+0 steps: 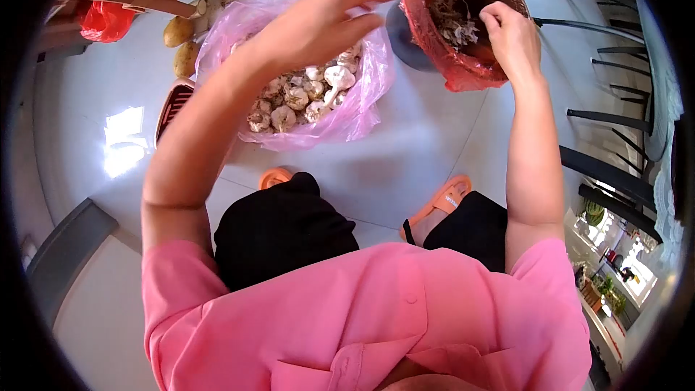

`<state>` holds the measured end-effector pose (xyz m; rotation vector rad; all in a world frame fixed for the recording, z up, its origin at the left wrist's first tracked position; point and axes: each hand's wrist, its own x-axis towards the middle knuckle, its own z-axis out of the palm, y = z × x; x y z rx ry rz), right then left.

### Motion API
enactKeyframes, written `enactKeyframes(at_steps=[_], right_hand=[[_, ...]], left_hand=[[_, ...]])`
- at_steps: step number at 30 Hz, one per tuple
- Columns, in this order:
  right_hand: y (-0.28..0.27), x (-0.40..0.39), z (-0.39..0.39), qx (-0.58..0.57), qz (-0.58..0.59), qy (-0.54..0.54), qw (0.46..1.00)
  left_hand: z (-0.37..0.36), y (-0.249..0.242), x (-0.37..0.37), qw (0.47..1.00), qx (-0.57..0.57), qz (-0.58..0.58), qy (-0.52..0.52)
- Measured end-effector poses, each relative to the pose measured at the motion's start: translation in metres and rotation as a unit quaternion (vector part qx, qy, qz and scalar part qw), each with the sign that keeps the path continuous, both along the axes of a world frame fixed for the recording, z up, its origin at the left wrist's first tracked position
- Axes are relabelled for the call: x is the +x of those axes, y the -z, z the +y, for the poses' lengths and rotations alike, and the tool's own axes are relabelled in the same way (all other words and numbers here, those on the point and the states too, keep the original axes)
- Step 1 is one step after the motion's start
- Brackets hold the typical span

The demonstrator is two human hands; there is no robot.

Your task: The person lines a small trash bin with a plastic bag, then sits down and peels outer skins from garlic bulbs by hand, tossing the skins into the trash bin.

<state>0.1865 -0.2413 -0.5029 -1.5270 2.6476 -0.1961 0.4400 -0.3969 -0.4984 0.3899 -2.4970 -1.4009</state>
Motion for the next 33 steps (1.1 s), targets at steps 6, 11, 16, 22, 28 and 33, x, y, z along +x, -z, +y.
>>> enactKeyframes(at_steps=[6,11,16,22,28,33], right_hand=[[-0.015,0.087,-0.026,-0.214,-0.051,-0.193,0.956],[0.055,0.171,-0.046,-0.026,-0.288,-0.26,0.921],[0.093,0.189,-0.039,0.148,-0.249,-0.147,0.946],[0.1,0.173,-0.02,0.238,-0.2,-0.137,0.94],[0.093,0.173,-0.012,0.31,-0.158,-0.262,0.9],[0.109,0.176,-0.007,0.338,-0.085,-0.263,0.9]], left_hand=[[0.035,0.086,0.102,0.962,0.085,-0.199,-0.168],[0.105,0.133,0.115,0.984,-0.027,-0.159,-0.081],[0.117,0.131,0.134,0.987,-0.023,-0.138,-0.073],[0.107,0.118,0.151,0.94,0.021,-0.319,-0.118],[0.113,0.142,0.162,0.926,-0.193,-0.323,0.035],[0.115,0.146,0.163,0.91,-0.191,-0.366,0.037]])
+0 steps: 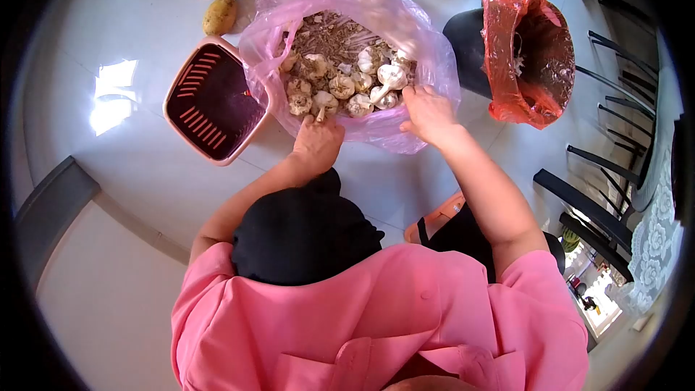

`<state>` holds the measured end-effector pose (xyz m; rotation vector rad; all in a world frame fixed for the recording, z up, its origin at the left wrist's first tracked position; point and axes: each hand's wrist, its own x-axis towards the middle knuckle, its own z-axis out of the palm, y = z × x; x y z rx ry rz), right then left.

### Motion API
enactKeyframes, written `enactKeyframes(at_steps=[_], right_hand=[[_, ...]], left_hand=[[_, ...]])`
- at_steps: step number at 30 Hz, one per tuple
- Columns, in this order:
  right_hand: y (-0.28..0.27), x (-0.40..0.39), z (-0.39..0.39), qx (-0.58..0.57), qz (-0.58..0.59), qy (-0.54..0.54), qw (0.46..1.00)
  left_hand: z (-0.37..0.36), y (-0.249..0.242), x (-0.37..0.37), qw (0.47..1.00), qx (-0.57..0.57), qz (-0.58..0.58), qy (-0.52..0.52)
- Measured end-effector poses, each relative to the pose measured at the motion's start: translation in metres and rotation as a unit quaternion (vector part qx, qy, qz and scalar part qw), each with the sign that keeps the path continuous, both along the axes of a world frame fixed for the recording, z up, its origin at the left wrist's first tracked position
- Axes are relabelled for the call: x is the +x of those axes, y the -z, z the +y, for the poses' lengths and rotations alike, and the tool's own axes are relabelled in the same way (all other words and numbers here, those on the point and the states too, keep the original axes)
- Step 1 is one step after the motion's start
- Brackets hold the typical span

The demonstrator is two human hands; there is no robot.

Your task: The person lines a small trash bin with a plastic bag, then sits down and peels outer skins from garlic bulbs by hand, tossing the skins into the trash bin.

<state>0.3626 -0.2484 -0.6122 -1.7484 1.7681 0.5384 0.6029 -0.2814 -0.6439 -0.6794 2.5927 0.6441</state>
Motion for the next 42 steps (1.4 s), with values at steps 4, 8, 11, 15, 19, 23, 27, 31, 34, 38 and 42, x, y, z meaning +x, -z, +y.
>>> enactKeyframes(at_steps=[4,8,11,15,19,23,27,31,34,38,42], right_hand=[[-0.009,-0.005,-0.012,0.03,-0.04,0.079,0.996],[-0.023,0.008,-0.031,0.036,-0.053,0.064,0.996],[-0.008,0.03,-0.04,-0.227,-0.221,0.054,0.947],[0.04,0.053,-0.098,-0.27,-0.274,0.047,0.922],[0.069,0.053,-0.13,-0.202,-0.158,0.058,0.965],[0.071,0.047,-0.128,-0.204,-0.2,0.083,0.955],[0.046,0.048,-0.142,-0.033,-0.208,0.177,0.961],[0.063,0.059,-0.151,-0.04,-0.242,0.13,0.961],[0.075,0.067,-0.155,-0.264,-0.236,0.102,0.93],[0.072,0.081,-0.182,-0.162,-0.314,0.141,0.925],[0.086,0.086,-0.191,-0.19,-0.331,0.116,0.917]], left_hand=[[0.002,0.011,-0.002,0.991,0.103,-0.041,-0.077],[-0.003,0.006,-0.004,0.991,0.121,-0.051,-0.01],[-0.007,-0.009,-0.005,0.985,0.164,0.041,0.014],[-0.049,-0.042,-0.015,0.919,0.051,0.333,-0.203],[-0.099,-0.026,-0.022,0.948,-0.112,0.271,-0.121],[-0.122,-0.03,-0.02,0.987,-0.12,-0.092,-0.056],[-0.137,-0.044,-0.01,0.984,0.049,-0.102,-0.138],[-0.15,-0.048,0.004,0.981,0.022,-0.068,-0.18],[-0.164,-0.031,0.014,0.971,-0.08,0.056,-0.22],[-0.181,-0.02,-0.002,0.959,-0.122,0.109,-0.232],[-0.202,0.006,-0.011,0.966,-0.119,0.09,-0.213]])
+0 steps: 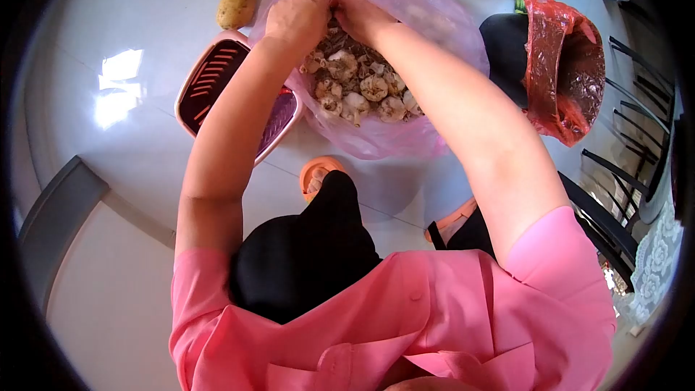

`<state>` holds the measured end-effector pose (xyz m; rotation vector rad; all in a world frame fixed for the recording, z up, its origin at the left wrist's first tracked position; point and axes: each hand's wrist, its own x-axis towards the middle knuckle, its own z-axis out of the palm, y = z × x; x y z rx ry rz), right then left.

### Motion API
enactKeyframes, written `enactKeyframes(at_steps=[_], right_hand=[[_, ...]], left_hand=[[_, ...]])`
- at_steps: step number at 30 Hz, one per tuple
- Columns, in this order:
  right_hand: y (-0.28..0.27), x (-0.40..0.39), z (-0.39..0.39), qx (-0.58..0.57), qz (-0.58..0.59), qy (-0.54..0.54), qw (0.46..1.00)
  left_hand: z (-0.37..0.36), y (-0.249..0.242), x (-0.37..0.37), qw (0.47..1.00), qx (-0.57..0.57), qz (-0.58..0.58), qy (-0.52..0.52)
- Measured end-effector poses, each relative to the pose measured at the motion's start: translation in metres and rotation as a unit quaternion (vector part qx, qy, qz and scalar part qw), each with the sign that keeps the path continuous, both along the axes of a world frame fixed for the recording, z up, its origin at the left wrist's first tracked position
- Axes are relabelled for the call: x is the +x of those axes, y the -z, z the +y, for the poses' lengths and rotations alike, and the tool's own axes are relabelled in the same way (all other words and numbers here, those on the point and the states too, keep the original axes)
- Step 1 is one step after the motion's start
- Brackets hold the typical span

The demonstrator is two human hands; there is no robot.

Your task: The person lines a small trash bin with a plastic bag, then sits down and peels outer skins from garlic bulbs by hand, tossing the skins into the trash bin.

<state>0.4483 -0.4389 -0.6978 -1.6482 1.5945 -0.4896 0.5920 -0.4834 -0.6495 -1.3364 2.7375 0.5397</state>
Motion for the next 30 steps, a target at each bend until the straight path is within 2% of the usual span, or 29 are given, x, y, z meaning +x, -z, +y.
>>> enactKeyframes(at_steps=[2,5,7,8,10,14,16,17,19,20,22,26,28,30], right_hand=[[0.003,-0.002,0.005,0.025,-0.027,0.022,0.999],[-0.011,-0.009,0.024,0.014,0.019,0.027,0.999],[-0.005,-0.015,0.036,-0.081,0.111,-0.006,0.99],[-0.001,-0.015,0.038,-0.079,0.109,-0.007,0.991],[0.004,-0.016,0.035,-0.215,0.183,0.05,0.958],[0.005,-0.01,0.017,-0.127,0.143,0.055,0.98],[0.002,-0.003,0.013,-0.015,-0.021,0.044,0.999],[0.001,-0.001,0.009,-0.015,-0.021,0.045,0.999],[0.002,0.002,0.003,0.035,0.011,-0.024,0.999],[0.002,0.002,0.005,0.035,0.011,-0.025,0.999],[-0.001,0.0,0.012,0.022,0.111,-0.077,0.991],[-0.003,-0.01,0.021,-0.051,0.058,-0.131,0.988],[0.005,-0.008,0.017,-0.157,0.016,-0.161,0.974],[0.008,0.002,0.015,-0.154,0.056,-0.183,0.969]], left_hand=[[0.0,0.01,0.001,1.0,0.002,0.006,-0.001],[0.0,0.011,0.003,0.998,0.018,0.036,-0.053],[-0.005,0.003,0.009,0.995,-0.004,0.06,-0.074],[-0.006,0.0,0.01,0.993,-0.022,0.071,-0.095],[-0.009,-0.006,0.01,0.994,-0.044,0.064,-0.074],[-0.004,-0.012,0.008,0.993,-0.096,0.04,-0.051],[-0.004,-0.008,0.009,0.993,-0.105,0.036,-0.048],[-0.004,-0.006,0.009,0.992,-0.114,0.032,-0.048],[-0.004,-0.004,0.01,0.993,-0.106,0.021,-0.054],[-0.005,-0.004,0.011,0.993,-0.1,0.011,-0.061],[-0.009,0.001,0.015,0.994,-0.097,0.007,-0.06],[-0.007,0.011,0.015,0.992,-0.096,0.012,-0.077],[-0.006,0.008,0.016,0.994,-0.078,0.014,-0.073],[-0.005,0.005,0.016,0.996,-0.062,0.016,-0.069]])
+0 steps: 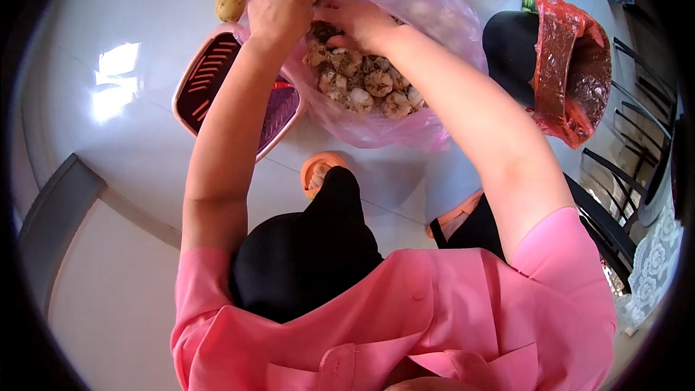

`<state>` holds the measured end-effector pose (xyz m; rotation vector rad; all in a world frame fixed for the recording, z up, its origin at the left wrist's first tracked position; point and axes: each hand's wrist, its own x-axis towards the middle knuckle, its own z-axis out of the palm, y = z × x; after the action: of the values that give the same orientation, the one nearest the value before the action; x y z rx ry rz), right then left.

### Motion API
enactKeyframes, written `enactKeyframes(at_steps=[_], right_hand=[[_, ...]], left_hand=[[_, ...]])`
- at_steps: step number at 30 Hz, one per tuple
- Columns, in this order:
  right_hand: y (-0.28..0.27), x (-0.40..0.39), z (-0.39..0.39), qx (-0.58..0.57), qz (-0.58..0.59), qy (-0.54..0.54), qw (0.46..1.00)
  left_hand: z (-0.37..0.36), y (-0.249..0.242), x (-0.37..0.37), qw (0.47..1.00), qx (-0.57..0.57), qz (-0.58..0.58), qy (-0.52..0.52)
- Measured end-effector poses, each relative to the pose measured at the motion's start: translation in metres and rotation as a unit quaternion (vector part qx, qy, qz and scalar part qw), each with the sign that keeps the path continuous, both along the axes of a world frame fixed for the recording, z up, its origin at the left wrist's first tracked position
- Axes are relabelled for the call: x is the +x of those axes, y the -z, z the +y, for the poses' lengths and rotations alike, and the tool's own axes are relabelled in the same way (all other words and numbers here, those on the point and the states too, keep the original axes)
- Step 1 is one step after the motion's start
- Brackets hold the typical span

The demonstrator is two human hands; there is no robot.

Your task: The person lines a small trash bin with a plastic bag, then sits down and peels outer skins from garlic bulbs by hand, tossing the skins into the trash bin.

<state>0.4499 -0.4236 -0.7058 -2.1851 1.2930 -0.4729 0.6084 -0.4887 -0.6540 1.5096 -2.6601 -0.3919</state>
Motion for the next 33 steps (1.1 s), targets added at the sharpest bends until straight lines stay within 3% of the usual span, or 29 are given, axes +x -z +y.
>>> enactKeyframes(at_steps=[2,4,7,11,12,14,16,20,22,23,25,28,31,33], right_hand=[[-0.002,0.011,-0.004,-0.004,0.044,-0.015,0.999],[-0.02,0.02,-0.007,0.103,0.184,-0.026,0.977],[-0.025,0.023,-0.007,0.156,0.191,-0.027,0.969],[-0.008,0.006,-0.004,0.18,0.186,-0.031,0.965],[0.024,-0.007,0.001,0.234,0.078,0.023,0.969],[0.031,-0.029,0.01,0.284,-0.031,0.076,0.955],[-0.004,-0.042,0.025,0.195,0.034,0.072,0.978],[-0.014,-0.052,0.034,0.154,-0.023,0.107,0.982],[-0.018,-0.051,0.035,0.04,0.01,0.157,0.987],[-0.02,-0.052,0.036,0.041,0.01,0.16,0.986],[-0.037,-0.045,0.03,0.226,0.044,0.151,0.961],[-0.019,-0.043,0.021,0.202,0.073,0.062,0.975],[-0.005,-0.04,0.023,0.206,-0.024,0.059,0.976],[0.009,-0.031,0.017,0.22,0.002,0.099,0.971]], left_hand=[[0.003,-0.003,0.001,1.0,0.009,0.011,-0.014],[0.011,-0.009,0.004,0.998,-0.02,0.055,-0.013],[0.019,-0.02,0.008,0.993,-0.067,0.102,0.004],[0.022,-0.005,0.021,0.994,-0.07,0.061,0.053],[0.022,-0.001,0.023,0.996,-0.027,0.049,0.063],[0.025,-0.001,0.024,0.997,-0.002,0.054,0.059],[0.029,-0.005,0.023,0.996,0.024,0.058,0.058],[0.044,-0.018,0.02,0.998,0.047,0.036,0.022],[0.05,-0.019,0.018,0.999,0.029,0.021,0.018],[0.054,-0.017,0.016,0.998,0.016,0.064,0.024],[0.059,-0.017,0.011,0.994,0.002,0.108,0.03],[0.062,-0.021,0.009,0.998,0.001,0.054,0.04],[0.065,-0.019,0.011,0.993,0.055,0.09,0.051],[0.071,-0.019,0.01,0.991,0.097,0.077,0.054]])
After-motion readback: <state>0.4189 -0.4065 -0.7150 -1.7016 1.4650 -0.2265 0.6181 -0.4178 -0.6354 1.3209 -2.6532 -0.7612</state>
